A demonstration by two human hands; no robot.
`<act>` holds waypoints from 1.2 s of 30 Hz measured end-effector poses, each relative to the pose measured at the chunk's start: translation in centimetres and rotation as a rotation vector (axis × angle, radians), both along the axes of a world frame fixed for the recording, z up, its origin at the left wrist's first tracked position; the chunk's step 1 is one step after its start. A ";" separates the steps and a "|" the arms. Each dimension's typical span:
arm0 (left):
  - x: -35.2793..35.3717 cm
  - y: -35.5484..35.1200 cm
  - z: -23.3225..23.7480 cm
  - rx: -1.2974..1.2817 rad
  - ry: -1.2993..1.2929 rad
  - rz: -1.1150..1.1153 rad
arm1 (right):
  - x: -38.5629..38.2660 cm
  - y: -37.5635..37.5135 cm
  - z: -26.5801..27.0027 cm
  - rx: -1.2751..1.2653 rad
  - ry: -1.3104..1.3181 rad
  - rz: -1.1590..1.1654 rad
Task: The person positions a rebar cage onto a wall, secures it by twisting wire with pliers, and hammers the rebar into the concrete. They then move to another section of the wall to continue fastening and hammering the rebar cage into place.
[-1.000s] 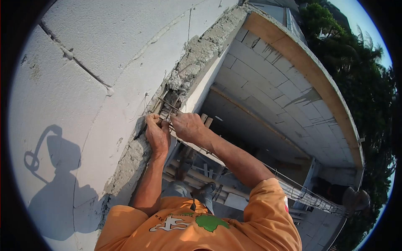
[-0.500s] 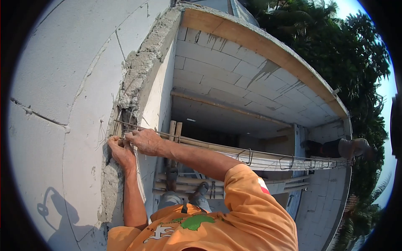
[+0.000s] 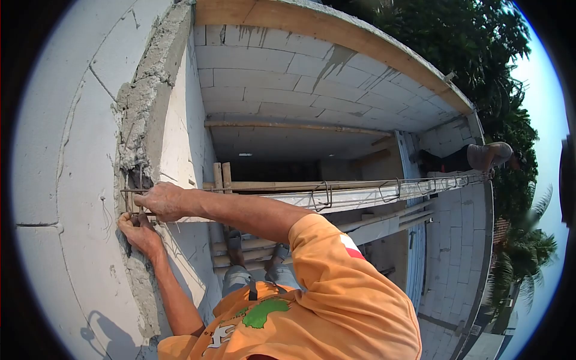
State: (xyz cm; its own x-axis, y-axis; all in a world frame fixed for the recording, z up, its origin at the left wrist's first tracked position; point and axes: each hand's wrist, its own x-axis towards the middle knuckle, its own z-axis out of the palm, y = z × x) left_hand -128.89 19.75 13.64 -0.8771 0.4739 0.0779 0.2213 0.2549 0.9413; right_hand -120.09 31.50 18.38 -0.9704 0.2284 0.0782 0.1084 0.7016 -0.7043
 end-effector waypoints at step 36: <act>0.0 -0.4 -0.3 -0.101 0.204 0.037 | 0.2 -4.6 -2.2 0.388 0.135 -0.351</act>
State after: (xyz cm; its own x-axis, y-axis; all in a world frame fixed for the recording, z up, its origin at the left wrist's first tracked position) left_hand -128.93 19.32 13.31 -0.8650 0.4560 0.2093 0.3932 0.3569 0.8473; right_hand -119.88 26.95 16.21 -0.8163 0.4669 0.3402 0.3097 0.8508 -0.4246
